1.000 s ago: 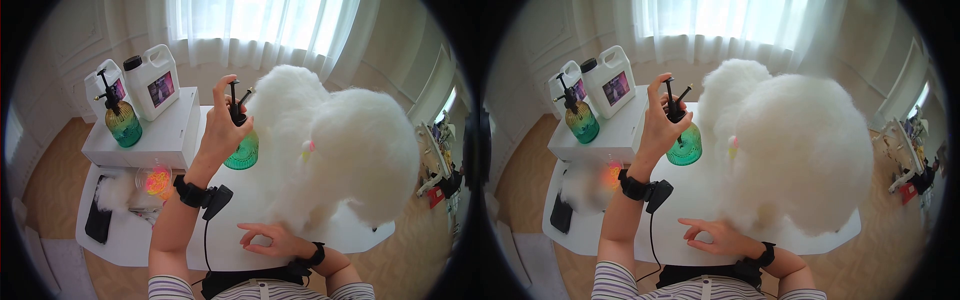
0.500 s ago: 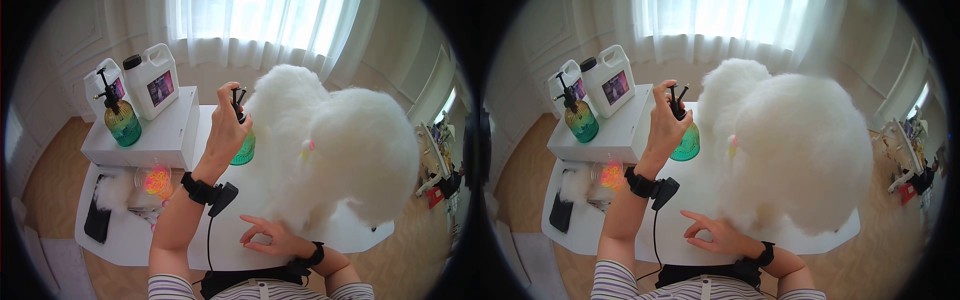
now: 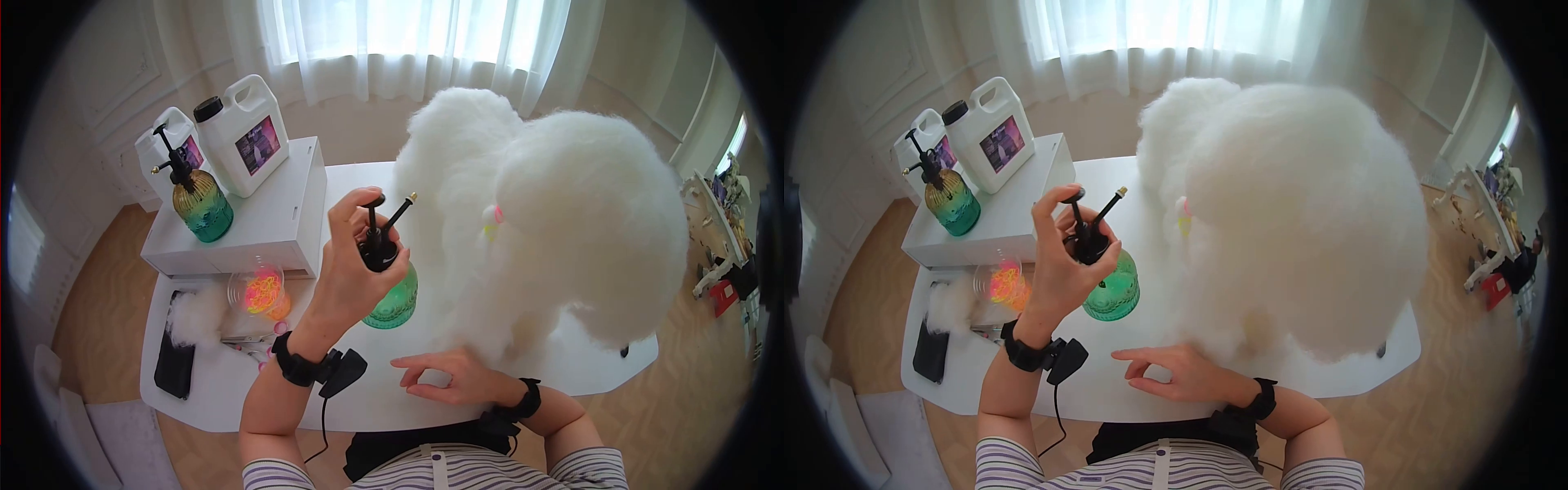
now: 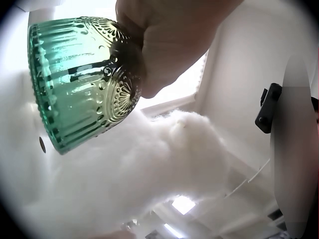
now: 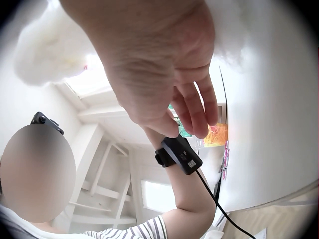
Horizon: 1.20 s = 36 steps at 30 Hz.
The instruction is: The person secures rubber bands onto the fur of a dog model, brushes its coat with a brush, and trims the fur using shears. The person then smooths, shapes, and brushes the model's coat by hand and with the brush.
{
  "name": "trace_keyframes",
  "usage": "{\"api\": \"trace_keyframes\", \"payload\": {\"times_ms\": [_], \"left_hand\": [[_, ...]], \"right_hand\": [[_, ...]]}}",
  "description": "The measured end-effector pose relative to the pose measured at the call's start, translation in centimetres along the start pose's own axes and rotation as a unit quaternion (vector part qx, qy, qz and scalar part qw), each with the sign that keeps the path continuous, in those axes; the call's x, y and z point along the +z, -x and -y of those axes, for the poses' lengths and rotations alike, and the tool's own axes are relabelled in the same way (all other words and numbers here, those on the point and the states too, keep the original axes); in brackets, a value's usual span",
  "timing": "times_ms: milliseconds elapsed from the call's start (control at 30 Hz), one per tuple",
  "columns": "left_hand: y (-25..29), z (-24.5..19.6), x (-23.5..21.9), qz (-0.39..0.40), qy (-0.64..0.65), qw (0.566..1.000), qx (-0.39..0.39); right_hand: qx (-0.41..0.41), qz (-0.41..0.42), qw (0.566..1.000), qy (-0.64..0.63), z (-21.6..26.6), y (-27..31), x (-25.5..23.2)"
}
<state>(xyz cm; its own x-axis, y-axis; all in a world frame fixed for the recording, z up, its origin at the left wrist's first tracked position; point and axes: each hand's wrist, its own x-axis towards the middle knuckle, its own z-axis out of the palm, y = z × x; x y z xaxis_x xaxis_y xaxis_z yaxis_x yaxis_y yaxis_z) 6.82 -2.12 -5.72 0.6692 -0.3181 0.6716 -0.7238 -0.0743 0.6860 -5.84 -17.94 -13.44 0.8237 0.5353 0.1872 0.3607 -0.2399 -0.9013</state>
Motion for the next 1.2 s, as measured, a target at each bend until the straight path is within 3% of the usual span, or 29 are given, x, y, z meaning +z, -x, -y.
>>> {"api": "trace_keyframes", "payload": {"times_ms": [100,133,300,433,533,633,733,800,833,900,967,1033,1100,1200], "left_hand": [[1.2,-0.7,-0.5,0.030,0.027,0.999,-0.006],[1.6,-0.7,-0.6,0.051,-0.009,0.998,0.035],[3.3,-1.9,-0.7,0.084,-0.070,0.993,0.055],[3.7,-2.8,-0.8,0.099,-0.046,0.994,0.008],[4.8,-2.6,-1.0,0.159,-0.058,0.984,0.063],[5.1,-3.7,-1.0,0.136,-0.098,0.984,0.055],[5.6,-4.5,-1.1,0.161,-0.070,0.984,0.037],[5.9,-4.6,-1.4,0.227,-0.071,0.970,0.038],[6.0,-4.6,-1.5,0.230,-0.071,0.970,0.039],[6.1,-4.7,-1.5,0.244,-0.120,0.961,0.047],[6.2,-4.8,-1.5,0.246,-0.112,0.961,0.049],[6.3,-4.6,-1.4,0.200,-0.058,0.978,0.031],[5.6,-3.5,-1.5,0.100,-0.111,0.987,0.062],[3.6,-2.1,-1.5,0.006,-0.121,0.992,0.034]], "right_hand": [[-0.021,-0.014,1.000,-0.009,0.4,-0.2,0.0],[-0.022,-0.021,0.999,-0.012,0.2,-0.1,0.1],[-0.054,-0.014,0.998,-0.011,0.0,0.0,-0.1],[-0.073,-0.029,0.997,-0.013,-0.3,0.0,0.1],[-0.077,-0.040,0.996,-0.011,-0.2,0.2,0.1],[-0.067,-0.035,0.997,-0.022,-0.1,0.2,0.0],[-0.084,-0.018,0.996,-0.014,-0.1,0.3,0.0],[-0.054,0.064,0.995,-0.051,0.2,0.5,-0.2],[-0.054,0.061,0.995,-0.052,0.1,0.5,-0.2],[-0.018,0.164,0.984,-0.067,0.1,0.4,-0.3],[-0.023,0.163,0.984,-0.067,0.1,0.5,-0.3],[-0.028,0.165,0.984,-0.066,0.1,0.5,-0.3],[-0.017,0.157,0.985,-0.076,0.0,0.5,-0.2],[-0.031,0.146,0.985,-0.082,-0.4,0.4,0.0]]}}
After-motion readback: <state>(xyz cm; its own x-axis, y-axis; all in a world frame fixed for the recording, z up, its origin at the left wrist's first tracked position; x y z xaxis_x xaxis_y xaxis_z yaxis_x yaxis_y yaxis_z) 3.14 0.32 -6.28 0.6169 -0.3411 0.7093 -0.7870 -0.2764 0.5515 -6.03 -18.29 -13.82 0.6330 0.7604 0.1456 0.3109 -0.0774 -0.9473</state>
